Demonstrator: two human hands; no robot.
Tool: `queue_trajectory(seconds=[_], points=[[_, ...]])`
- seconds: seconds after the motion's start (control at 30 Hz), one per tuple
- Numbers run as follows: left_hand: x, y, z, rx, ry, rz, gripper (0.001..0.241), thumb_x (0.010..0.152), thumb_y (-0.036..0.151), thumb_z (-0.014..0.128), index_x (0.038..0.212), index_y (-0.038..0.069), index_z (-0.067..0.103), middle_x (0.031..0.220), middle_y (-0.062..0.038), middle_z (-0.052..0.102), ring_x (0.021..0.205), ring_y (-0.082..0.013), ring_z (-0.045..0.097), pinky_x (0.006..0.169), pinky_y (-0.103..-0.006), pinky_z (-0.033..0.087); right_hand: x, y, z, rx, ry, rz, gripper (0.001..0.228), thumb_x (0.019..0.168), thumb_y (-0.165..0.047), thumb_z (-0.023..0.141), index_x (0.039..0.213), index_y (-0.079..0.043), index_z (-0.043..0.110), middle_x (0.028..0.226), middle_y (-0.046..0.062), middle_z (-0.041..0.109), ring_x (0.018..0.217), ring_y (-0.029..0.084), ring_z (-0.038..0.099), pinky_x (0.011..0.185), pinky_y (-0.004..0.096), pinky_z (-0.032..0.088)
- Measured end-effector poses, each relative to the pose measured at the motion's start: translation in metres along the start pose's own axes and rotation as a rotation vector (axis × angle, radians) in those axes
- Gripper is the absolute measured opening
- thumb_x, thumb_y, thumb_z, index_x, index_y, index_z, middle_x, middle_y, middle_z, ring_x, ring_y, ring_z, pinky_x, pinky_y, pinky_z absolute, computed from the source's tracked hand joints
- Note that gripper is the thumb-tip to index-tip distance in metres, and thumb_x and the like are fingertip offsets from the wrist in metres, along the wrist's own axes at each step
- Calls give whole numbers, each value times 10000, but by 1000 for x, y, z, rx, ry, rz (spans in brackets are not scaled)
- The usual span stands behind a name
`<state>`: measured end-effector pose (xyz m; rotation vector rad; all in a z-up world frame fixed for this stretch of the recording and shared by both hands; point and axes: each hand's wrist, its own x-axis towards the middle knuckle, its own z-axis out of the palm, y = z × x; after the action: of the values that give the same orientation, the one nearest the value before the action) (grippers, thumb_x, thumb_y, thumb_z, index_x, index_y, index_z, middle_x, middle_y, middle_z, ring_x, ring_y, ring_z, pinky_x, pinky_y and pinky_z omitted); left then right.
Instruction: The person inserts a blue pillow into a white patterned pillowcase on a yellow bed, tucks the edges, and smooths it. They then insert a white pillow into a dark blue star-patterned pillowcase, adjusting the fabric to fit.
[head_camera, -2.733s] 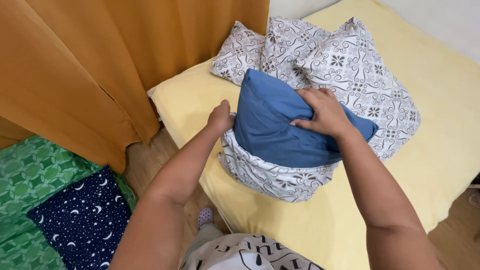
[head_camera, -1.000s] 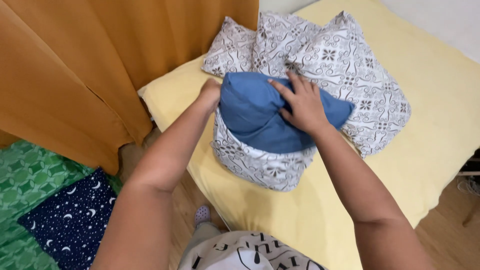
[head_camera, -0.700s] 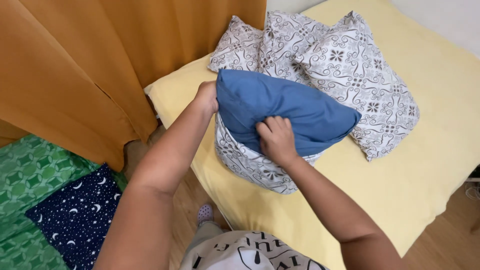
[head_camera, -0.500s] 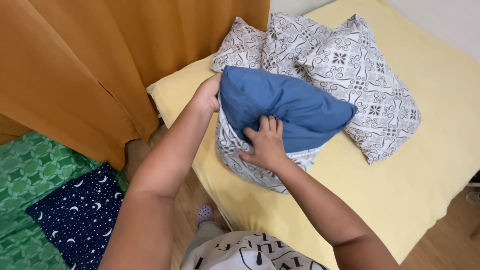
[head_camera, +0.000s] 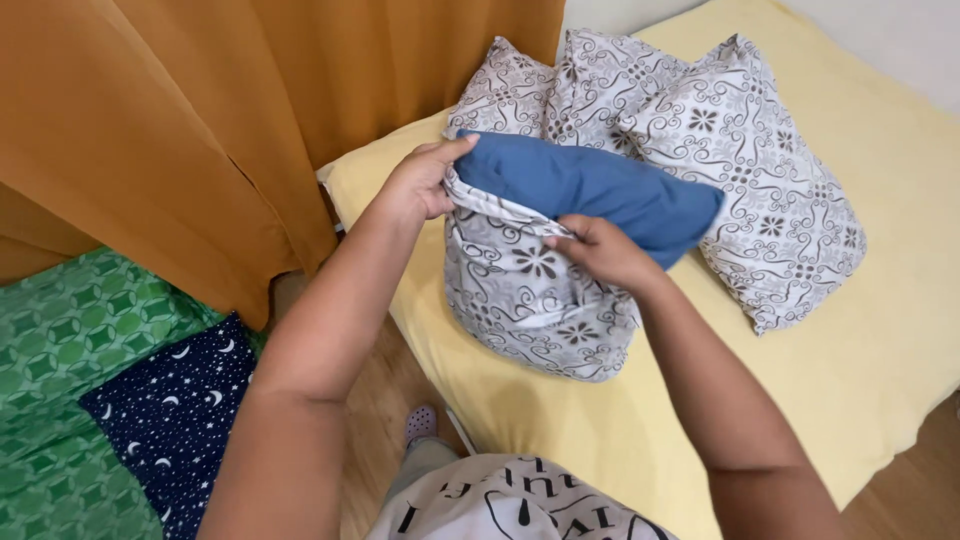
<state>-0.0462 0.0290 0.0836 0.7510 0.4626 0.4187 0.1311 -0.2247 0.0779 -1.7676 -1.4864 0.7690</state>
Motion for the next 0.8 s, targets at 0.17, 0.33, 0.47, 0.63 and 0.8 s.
queue_trajectory(seconds=[0.17,0.33,0.47,0.63,0.8], points=[[58,-29,-36,71,279,236,309,788,-95,704,1081,-30,632,1005,-171,720,910,-318,729,802,-464,644,-12,-2,-2,-136,-71,28,297,937,-335,722,982,-42,718,765,69,664,707,140,575,659,351,490],[84,-26,-70,341,674,379,392,714,-189,687,1058,-20,607,951,-139,687,823,-264,667,706,-393,586,-50,34,-9,-448,-108,138,395,800,-416,787,976,-68,726,843,127,754,773,249,709,711,392,537],[92,-21,-94,237,560,341,323,692,-196,638,960,-16,666,911,-115,693,780,-231,672,670,-357,586,-78,46,-3,-719,106,98,397,740,-404,793,934,-68,711,859,147,753,833,336,716,768,442,535],[102,-21,-95,345,510,395,260,712,-185,590,834,-9,736,845,-94,725,768,-206,656,665,-316,563,-86,70,-8,-614,264,5,233,712,-251,746,870,-81,725,795,133,748,769,320,719,761,456,535],[44,-4,-49,1080,621,471,120,781,3,681,772,73,777,805,-58,757,769,-186,714,716,-309,551,-85,39,-31,-500,353,209,255,783,-276,795,849,-48,703,738,181,692,689,338,685,693,438,538]])
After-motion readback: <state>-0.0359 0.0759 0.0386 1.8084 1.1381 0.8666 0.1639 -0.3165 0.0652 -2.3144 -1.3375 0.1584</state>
